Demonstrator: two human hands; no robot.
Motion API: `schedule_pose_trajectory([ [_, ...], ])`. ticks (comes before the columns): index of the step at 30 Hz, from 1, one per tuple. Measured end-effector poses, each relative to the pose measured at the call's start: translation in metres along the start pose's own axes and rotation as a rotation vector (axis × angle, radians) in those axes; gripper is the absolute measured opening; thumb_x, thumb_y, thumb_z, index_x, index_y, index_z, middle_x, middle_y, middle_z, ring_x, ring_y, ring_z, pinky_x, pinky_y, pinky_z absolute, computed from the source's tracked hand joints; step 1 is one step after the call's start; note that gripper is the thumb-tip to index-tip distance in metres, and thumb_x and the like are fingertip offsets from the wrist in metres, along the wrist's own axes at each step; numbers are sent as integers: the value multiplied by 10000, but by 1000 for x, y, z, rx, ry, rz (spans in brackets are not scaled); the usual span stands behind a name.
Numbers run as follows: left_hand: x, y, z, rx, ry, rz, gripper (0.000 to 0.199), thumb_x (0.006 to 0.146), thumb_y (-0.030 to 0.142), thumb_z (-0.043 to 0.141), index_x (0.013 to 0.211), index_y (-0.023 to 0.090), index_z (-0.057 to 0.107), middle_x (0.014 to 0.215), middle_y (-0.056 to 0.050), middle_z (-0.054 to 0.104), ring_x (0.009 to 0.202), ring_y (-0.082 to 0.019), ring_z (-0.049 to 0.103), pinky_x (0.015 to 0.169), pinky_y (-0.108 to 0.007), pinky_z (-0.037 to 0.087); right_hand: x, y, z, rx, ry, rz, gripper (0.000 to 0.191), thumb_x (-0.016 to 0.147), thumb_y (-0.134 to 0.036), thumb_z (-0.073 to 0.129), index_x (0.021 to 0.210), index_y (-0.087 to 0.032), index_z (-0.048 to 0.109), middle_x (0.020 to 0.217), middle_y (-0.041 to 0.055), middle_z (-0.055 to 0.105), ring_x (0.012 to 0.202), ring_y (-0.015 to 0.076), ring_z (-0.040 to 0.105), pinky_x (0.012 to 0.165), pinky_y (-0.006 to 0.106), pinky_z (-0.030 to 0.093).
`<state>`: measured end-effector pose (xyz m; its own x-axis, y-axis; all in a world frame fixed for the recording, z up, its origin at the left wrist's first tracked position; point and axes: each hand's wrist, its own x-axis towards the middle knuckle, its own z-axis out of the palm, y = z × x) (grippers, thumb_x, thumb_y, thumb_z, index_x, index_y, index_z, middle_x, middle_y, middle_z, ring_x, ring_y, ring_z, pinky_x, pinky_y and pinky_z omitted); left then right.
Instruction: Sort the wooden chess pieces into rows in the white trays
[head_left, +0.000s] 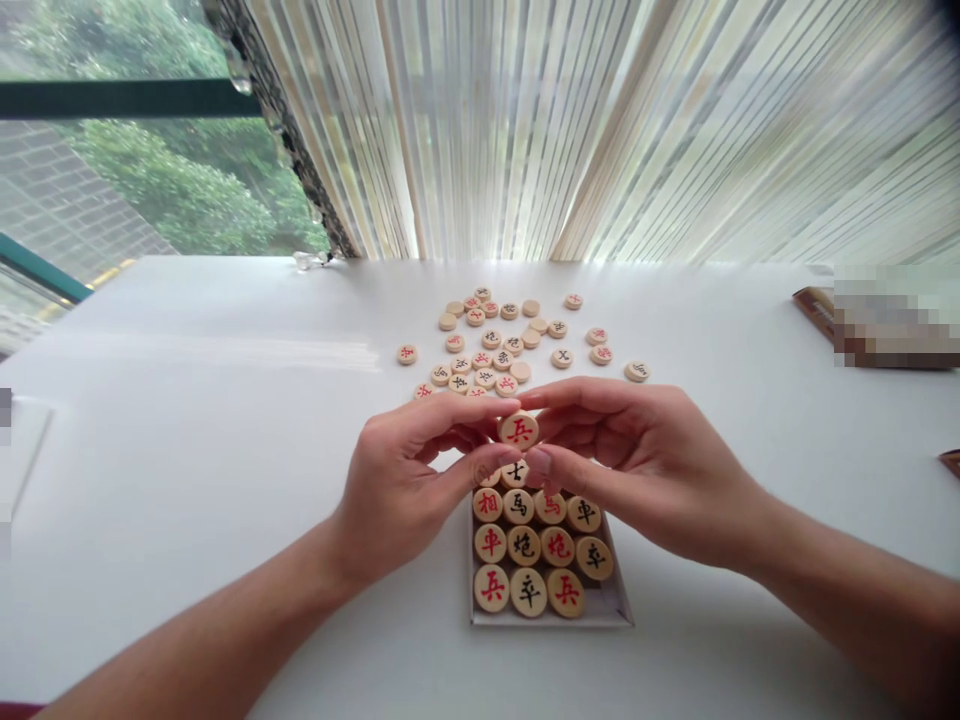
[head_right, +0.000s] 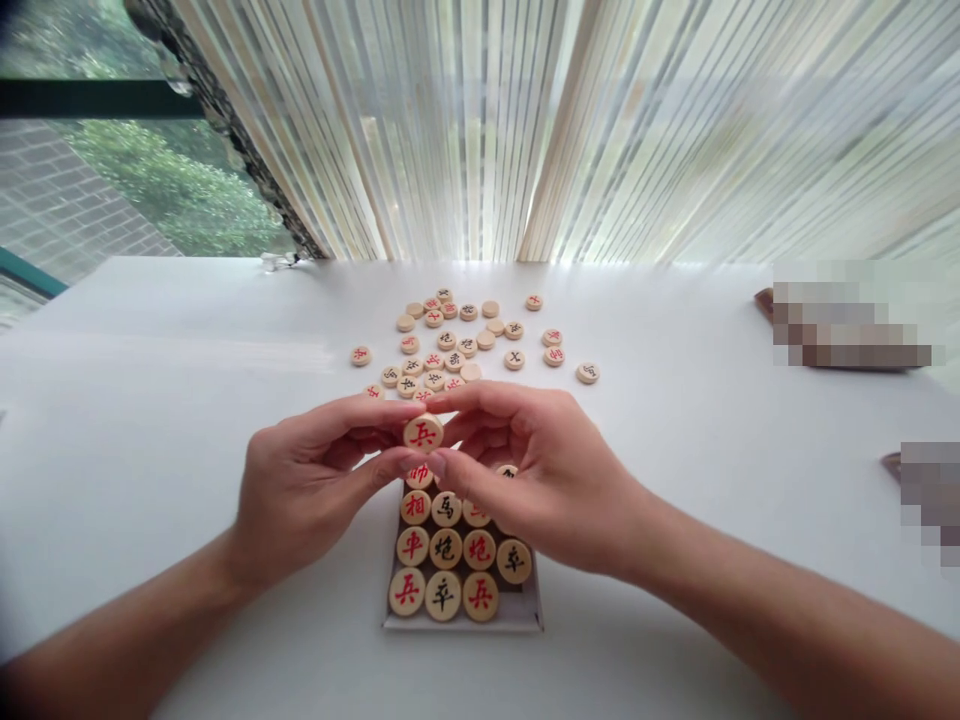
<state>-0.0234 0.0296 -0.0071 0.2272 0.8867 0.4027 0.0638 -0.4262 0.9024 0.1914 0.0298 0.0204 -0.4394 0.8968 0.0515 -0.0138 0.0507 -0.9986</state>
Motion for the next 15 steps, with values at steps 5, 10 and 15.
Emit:
schedule_pose_trajectory([
  [5,0,-3,0,-8,1,-25,294,869,199,875,1159,192,826,1006,-72,841,867,-185,811,823,-271,717,-1,6,-2,-146,88,-175,300,837,-159,894,1106,-216,772,907,27,816,759,166,787,702,261,685],
  [10,-1,-3,1,-10,23,-18,277,846,165,889,1114,181,821,985,-55,839,839,-163,806,816,-242,703,-1,8,-3,-165,91,-195,278,837,-149,895,1076,-202,763,896,23,816,746,152,785,694,245,681],
  [15,-1,-2,2,-14,52,-14,272,822,166,908,1073,164,801,955,-56,830,829,-167,805,796,-241,705,1,7,-2,-186,95,-206,254,844,-197,896,1064,-205,769,907,36,818,756,167,786,687,266,689],
])
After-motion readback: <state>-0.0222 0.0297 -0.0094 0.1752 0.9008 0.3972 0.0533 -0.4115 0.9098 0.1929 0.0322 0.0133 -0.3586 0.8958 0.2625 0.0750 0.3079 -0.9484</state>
